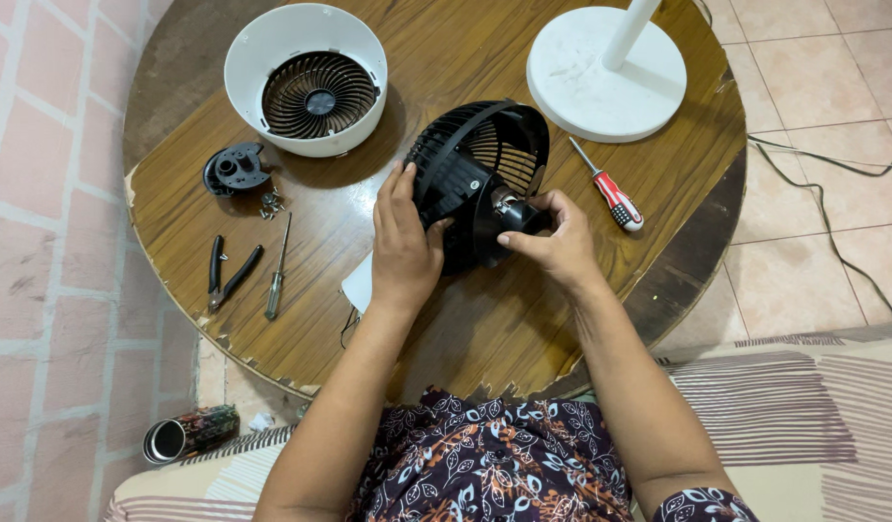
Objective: The person assembles a standing fan by attaching the front grille to the motor housing and securing it with a screw. They then place the fan blade into the housing and attach the rear grille, tightening the central nut to complete the assembly.
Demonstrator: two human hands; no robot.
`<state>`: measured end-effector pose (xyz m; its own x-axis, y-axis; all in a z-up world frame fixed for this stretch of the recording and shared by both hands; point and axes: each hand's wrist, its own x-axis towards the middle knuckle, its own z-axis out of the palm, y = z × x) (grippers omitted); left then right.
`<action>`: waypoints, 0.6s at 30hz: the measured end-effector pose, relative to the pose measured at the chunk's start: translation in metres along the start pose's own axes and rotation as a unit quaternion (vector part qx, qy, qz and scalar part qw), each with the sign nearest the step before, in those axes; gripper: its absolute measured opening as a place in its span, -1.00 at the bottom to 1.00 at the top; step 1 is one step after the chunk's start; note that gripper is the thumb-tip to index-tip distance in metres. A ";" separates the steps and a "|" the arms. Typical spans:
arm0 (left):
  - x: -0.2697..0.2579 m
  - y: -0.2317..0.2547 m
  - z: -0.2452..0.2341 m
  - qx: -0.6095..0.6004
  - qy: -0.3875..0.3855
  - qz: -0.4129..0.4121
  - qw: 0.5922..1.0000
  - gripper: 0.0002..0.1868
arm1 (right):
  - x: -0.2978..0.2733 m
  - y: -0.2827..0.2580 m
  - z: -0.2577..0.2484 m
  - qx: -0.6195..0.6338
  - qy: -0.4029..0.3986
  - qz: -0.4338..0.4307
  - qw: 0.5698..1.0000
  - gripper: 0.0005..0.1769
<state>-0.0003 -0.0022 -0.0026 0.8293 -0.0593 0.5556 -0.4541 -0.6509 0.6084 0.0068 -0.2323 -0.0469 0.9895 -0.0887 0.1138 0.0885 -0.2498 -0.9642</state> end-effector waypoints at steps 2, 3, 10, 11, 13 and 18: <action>0.000 -0.001 0.000 -0.003 -0.005 0.001 1.000 -0.15 | 0.000 0.000 -0.001 -0.012 0.002 0.010 1.000 -0.40; 0.001 -0.002 0.000 -0.004 -0.008 0.002 1.000 -0.15 | -0.001 -0.001 -0.002 -0.028 0.004 0.016 0.999 -0.39; 0.004 -0.007 0.000 -0.016 0.001 0.007 1.000 -0.13 | 0.001 0.000 -0.006 -0.018 -0.014 -0.022 0.999 -0.41; 0.004 -0.007 0.001 -0.018 0.001 0.008 1.000 -0.13 | 0.000 0.000 -0.008 -0.014 -0.022 -0.011 1.000 -0.42; 0.007 -0.009 0.000 -0.018 0.002 0.011 1.000 -0.13 | 0.002 -0.001 -0.009 -0.008 -0.029 -0.025 0.999 -0.41; 0.015 -0.019 -0.002 -0.024 0.002 0.025 0.999 -0.12 | -0.004 -0.006 -0.020 0.158 -0.082 0.025 0.984 -0.33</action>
<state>0.0206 0.0105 -0.0047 0.8041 -0.0868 0.5881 -0.5092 -0.6109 0.6062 0.0001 -0.2500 -0.0371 0.9964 0.0690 0.0485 0.0440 0.0650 -0.9969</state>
